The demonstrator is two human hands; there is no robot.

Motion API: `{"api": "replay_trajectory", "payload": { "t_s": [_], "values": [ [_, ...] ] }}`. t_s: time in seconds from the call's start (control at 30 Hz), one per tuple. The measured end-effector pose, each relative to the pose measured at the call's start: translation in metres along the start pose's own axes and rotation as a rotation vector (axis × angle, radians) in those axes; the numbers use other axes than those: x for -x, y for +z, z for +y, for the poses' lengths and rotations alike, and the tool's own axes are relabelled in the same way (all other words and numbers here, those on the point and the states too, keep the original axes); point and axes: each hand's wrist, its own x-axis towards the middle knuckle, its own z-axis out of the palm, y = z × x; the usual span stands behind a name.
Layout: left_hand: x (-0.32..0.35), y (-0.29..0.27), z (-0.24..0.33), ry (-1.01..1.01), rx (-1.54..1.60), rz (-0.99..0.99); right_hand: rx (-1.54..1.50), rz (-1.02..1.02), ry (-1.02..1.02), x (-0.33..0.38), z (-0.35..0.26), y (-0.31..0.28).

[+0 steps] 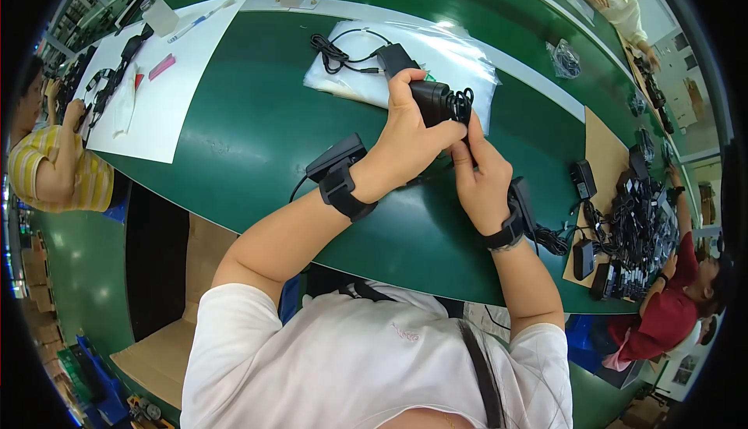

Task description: The person wraps power adapters by hand, winding the cord around each adapter and sliding them into plastic bags. This process is repeated for several more adapters before they are set aside on the table.

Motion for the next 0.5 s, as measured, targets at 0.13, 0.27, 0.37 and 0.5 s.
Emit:
{"api": "replay_trajectory", "payload": {
  "t_s": [0.13, 0.27, 0.37, 0.5],
  "values": [
    [0.002, 0.004, -0.007, 0.184, -0.33, 0.068, 0.214, 0.086, -0.267, 0.0, -0.002, -0.001],
    [0.004, 0.005, -0.003, 0.225, -0.334, 0.057, 0.172, 0.076, -0.31, 0.0, -0.008, -0.006],
    [0.006, 0.008, -0.007, 0.227, -0.362, 0.077, 0.143, 0.009, -0.268, 0.005, -0.006, -0.005],
    [0.007, 0.014, 0.0, 0.115, -0.079, 0.153, 0.161, -0.1, -0.204, 0.004, -0.003, -0.006]
  ]
}}
